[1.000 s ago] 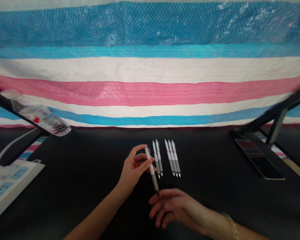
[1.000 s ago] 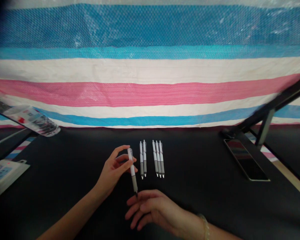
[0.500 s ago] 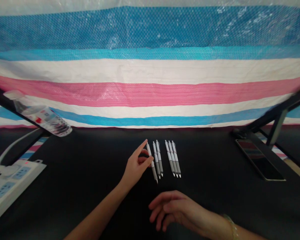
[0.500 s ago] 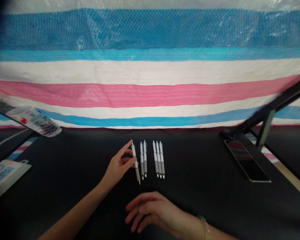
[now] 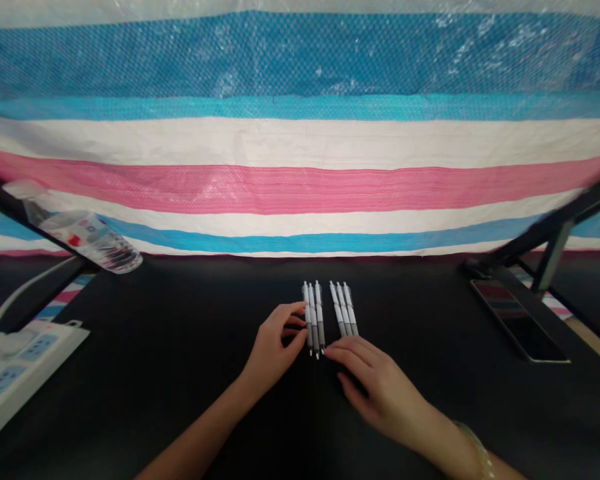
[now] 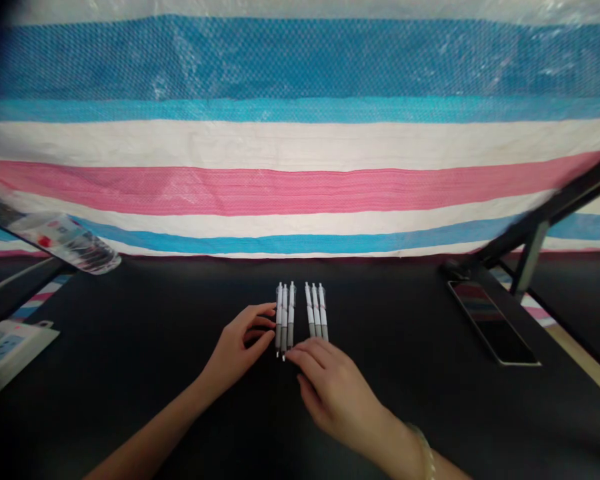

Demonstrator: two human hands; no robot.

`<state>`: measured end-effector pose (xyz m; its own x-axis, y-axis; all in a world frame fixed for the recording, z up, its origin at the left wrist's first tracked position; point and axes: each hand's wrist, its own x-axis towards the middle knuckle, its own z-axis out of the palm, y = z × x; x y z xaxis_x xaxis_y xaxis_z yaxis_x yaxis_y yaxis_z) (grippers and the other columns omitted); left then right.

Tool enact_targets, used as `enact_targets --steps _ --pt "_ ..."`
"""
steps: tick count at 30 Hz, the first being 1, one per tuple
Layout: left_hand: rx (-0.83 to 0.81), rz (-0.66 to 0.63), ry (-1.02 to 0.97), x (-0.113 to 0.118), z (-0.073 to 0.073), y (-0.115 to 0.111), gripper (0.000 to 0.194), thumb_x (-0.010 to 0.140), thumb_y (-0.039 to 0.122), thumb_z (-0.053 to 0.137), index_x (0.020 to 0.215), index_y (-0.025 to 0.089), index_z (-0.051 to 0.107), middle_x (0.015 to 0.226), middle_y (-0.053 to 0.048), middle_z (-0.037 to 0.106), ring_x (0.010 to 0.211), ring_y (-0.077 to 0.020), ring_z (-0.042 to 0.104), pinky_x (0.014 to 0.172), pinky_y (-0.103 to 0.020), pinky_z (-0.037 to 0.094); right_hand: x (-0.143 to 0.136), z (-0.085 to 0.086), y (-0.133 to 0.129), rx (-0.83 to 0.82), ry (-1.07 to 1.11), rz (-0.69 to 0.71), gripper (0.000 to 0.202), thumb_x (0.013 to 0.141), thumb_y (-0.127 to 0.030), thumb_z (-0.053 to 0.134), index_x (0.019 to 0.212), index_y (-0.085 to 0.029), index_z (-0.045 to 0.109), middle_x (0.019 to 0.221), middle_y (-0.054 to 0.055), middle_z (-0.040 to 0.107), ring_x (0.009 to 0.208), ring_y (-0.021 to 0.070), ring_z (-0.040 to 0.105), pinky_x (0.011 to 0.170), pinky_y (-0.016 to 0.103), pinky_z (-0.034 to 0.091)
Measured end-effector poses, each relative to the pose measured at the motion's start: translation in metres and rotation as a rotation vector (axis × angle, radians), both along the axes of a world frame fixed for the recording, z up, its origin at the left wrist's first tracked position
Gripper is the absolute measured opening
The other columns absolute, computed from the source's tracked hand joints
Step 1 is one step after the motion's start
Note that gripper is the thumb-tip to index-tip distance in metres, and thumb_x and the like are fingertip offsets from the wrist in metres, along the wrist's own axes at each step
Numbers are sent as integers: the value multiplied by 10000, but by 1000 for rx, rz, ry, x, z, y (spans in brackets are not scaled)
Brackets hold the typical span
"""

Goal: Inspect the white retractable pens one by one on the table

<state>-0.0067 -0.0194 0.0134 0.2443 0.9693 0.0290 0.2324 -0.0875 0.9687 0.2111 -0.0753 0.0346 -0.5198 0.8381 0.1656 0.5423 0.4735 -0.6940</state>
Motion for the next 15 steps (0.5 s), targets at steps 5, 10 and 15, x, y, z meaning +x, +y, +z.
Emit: enact_targets --steps 5,10,15 --pt "65 39 66 1 0 -2 308 881 173 607 1184 205 648 1079 -76 688 839 -183 689 763 -336 583 9 -18 10 520 -494 37 342 910 -72 546 1233 -111 648 1291 182 667 1268 357 552 1053 551 429" --pt "66 68 76 3 4 -3 273 861 162 617 1123 211 677 1045 -66 711 854 -197 693 732 -319 572 6 -30 10 593 -572 14 258 918 -60 561 1129 -135 689 1159 136 724 1075 334 644 922 520 485" --pt "109 49 61 6 5 -6 262 837 154 629 1078 224 706 1042 -70 714 906 -221 688 735 -325 577 2 -23 12 577 -501 80 197 923 -39 552 957 -165 700 997 116 729 967 290 650 934 497 480"
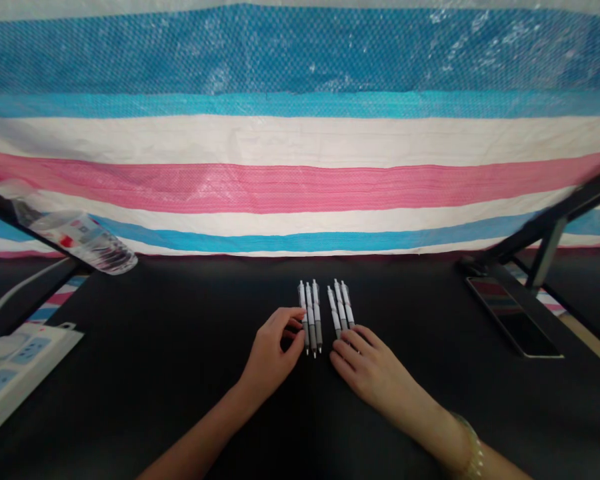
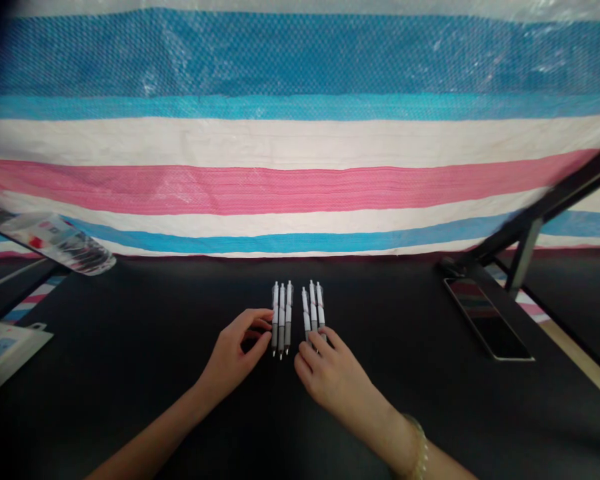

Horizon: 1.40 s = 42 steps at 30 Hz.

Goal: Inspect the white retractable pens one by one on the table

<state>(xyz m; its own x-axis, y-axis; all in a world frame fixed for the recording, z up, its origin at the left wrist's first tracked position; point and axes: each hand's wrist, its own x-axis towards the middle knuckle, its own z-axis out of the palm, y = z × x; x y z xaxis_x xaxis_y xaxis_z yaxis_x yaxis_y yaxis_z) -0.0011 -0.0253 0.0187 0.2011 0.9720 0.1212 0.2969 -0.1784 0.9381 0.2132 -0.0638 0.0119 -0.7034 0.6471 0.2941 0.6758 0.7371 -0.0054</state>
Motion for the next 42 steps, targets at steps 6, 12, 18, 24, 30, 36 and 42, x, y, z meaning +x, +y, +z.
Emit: enact_targets --steps 6,12,18,24,30,36,42 --pt "2 -51 13 -1 -4 -2 266 864 167 614 1114 227 681 1044 -61 719 877 -209 692 800 -355 562 5 26 -2 16 209 53 203 968 -74 512 1055 -164 671 1107 125 703 1030 273 627 908 450 509" --pt "-118 -19 0 -3 4 -1 181 897 289 627 1042 197 682 941 -53 711 785 -190 662 689 -290 509 10 26 -14 -169 1012 -333 143 923 -155 648 1011 -247 583 821 5 597 738 155 596 671 289 497" --pt "-165 -240 -90 -8 11 -3 501 944 560 477 634 179 572 557 27 474 507 -115 414 501 -240 308 4 28 -15 -625 1610 -438 125 977 -338 598 958 -252 510 689 -45 567 587 130 584 580 268 475" --pt "41 -415 -111 -12 15 -9 570 879 696 497 602 198 476 557 42 385 497 -108 343 500 -256 246 -9 32 -25 -844 1847 -312 137 998 -345 553 928 -259 472 660 -52 568 558 133 594 529 242 460" --pt "100 -373 -86 -6 16 -19 443 895 383 616 552 200 404 513 66 321 460 -87 309 496 -253 226 -11 27 -31 -969 1844 -296 150 961 -346 585 895 -244 496 674 -45 573 556 135 587 527 247 458" --pt "4 -126 -275 -5 8 -23 443 894 399 618 556 210 402 535 54 341 498 -106 328 501 -257 270 -9 18 -23 -1263 1434 -380 324 933 -484 564 878 -169 614 520 -58 461 430 92 386 427 220 271" --pt "-66 -34 -290 -1 1 -33 626 996 520 407 454 206 381 427 40 329 412 -96 315 456 -271 250 -11 32 -26 -943 1017 -335 386 950 -500 567 808 -169 707 616 -6 562 548 111 457 507 227 343"
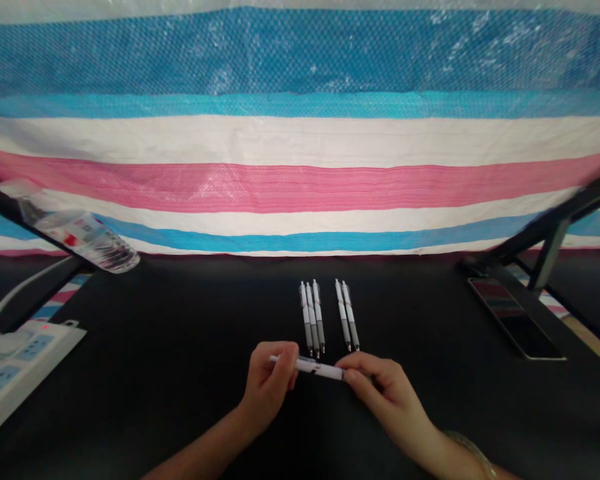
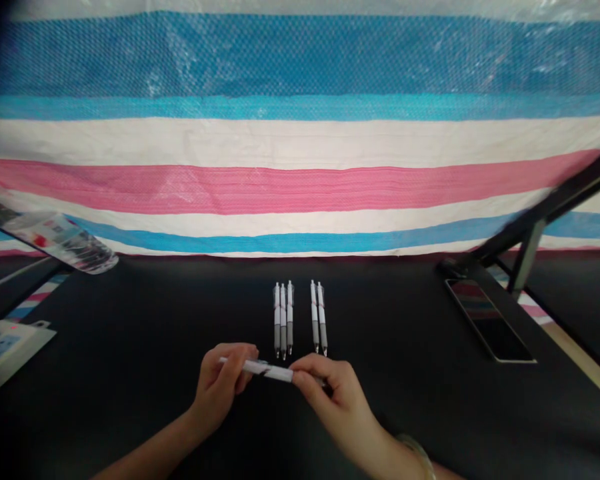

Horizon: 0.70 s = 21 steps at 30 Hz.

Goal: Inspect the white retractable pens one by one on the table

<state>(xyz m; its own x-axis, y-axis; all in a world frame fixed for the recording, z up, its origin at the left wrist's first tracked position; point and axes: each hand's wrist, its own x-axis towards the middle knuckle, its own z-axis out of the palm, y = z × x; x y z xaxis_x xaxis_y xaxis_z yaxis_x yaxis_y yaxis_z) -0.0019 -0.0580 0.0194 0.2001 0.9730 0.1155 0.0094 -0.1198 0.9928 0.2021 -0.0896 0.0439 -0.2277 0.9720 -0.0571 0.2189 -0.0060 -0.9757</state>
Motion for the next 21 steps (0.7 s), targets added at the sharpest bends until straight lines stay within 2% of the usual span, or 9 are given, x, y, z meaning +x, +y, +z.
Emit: enact_targets --steps 5,6,8,10,11,13,15,18,21 --pt "-145 66 -47 7 -2 -7 627 918 655 495 485 208 412 446 53 333 406 -82 283 417 -258 206 3 -7 -7 310 -170 -100 200 964 -353 598 931 -210 734 709 2 692 537 115 570 498 210 417" --pt "-209 70 -83 8 -3 -8 621 897 674 515 495 211 413 448 60 325 406 -80 270 410 -254 194 4 -11 -9 409 -183 -142 139 944 -318 635 970 -222 732 756 3 720 560 117 607 526 207 451" --pt "-322 78 -161 11 -7 -8 610 868 692 547 515 217 403 453 76 296 412 -75 233 404 -246 167 5 -20 -12 609 -228 -200 145 917 -254 674 1053 -254 722 855 7 763 745 156 704 700 230 522" --pt "-339 84 -203 12 -10 -6 600 871 669 568 518 214 399 462 76 295 427 -77 232 415 -244 174 4 -25 -14 692 -261 -227 192 904 -226 688 1088 -276 713 881 3 774 866 179 720 820 261 522" --pt "-306 80 -208 11 -12 -6 592 887 643 568 518 209 409 474 68 315 440 -82 257 428 -246 198 3 -25 -15 674 -261 -230 188 903 -226 690 1083 -276 711 876 3 771 850 176 717 807 259 521" --pt "-211 35 -219 9 -13 -4 562 927 580 552 531 195 450 518 42 377 482 -98 329 470 -254 257 1 -22 -15 547 -215 -210 139 905 -252 688 1042 -255 710 801 -1 735 686 142 669 660 228 501" --pt "-131 -19 -250 6 -14 -1 511 951 514 547 565 183 496 572 24 422 525 -110 375 509 -264 291 -3 -17 -13 356 -131 -164 131 910 -307 681 1007 -222 703 672 -26 629 538 103 541 517 202 412" --pt "-71 -34 -288 -1 -14 4 448 970 434 542 601 182 507 600 22 427 547 -119 382 535 -276 299 -7 -14 -11 -25 104 -37 318 950 -470 592 1033 -175 678 621 -47 483 520 91 434 473 193 334" --pt "-32 -8 -273 -7 -16 10 437 984 404 522 606 188 487 594 28 410 548 -121 364 537 -283 287 -11 -19 -11 -437 388 136 514 963 -613 462 920 -137 651 569 -44 463 450 76 379 410 187 276"
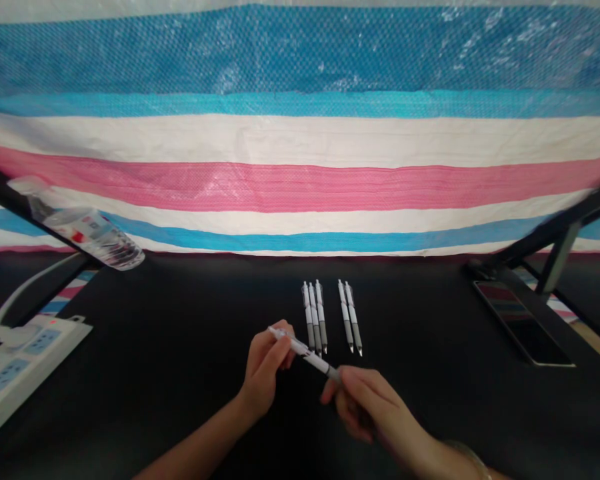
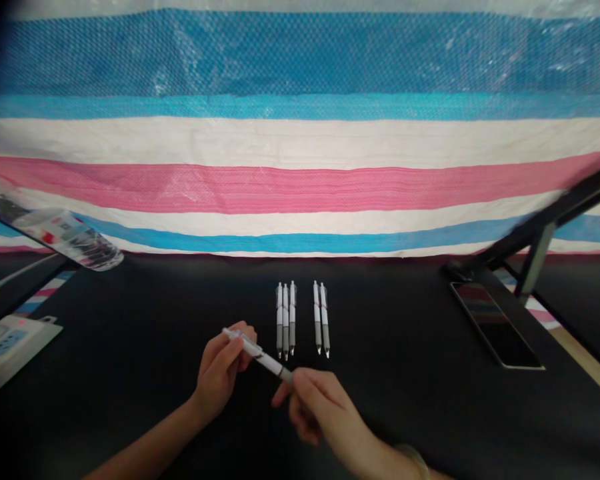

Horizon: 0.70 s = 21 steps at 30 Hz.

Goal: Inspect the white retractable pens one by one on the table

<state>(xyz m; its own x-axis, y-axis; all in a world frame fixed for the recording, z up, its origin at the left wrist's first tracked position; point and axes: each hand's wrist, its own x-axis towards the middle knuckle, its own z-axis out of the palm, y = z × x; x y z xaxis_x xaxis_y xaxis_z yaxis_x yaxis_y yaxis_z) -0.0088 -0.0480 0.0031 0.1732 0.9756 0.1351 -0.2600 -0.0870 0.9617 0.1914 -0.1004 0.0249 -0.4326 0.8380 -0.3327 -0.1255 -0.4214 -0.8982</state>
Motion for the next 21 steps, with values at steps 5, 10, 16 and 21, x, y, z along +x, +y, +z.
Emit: enact_targets --steps 5,10,16,21 --pt "-27 -59 79 -1 4 7 397 976 431 527 666 183 522 620 27 442 554 -117 378 526 -270 296 -4 -10 -5 -284 225 177 466 931 -560 534 919 -110 654 568 2 583 413 69 454 389 161 306" --pt "-153 -93 95 5 13 11 331 946 437 573 761 163 595 647 26 495 532 -100 393 496 -244 302 -6 -7 -3 -325 280 253 460 902 -505 623 1062 -76 663 873 152 742 625 145 677 464 174 442" --pt "-242 -169 71 10 14 12 337 910 451 620 743 159 608 637 23 525 519 -94 430 499 -233 327 -7 -13 -2 -351 188 257 370 760 -413 813 861 -115 618 753 95 738 616 162 697 423 147 419" --pt "-288 -125 53 9 11 13 368 924 472 588 716 169 570 623 27 510 524 -96 434 516 -231 351 -7 -21 -4 -394 285 226 438 848 -509 714 989 -105 620 874 130 739 678 185 721 433 166 430"
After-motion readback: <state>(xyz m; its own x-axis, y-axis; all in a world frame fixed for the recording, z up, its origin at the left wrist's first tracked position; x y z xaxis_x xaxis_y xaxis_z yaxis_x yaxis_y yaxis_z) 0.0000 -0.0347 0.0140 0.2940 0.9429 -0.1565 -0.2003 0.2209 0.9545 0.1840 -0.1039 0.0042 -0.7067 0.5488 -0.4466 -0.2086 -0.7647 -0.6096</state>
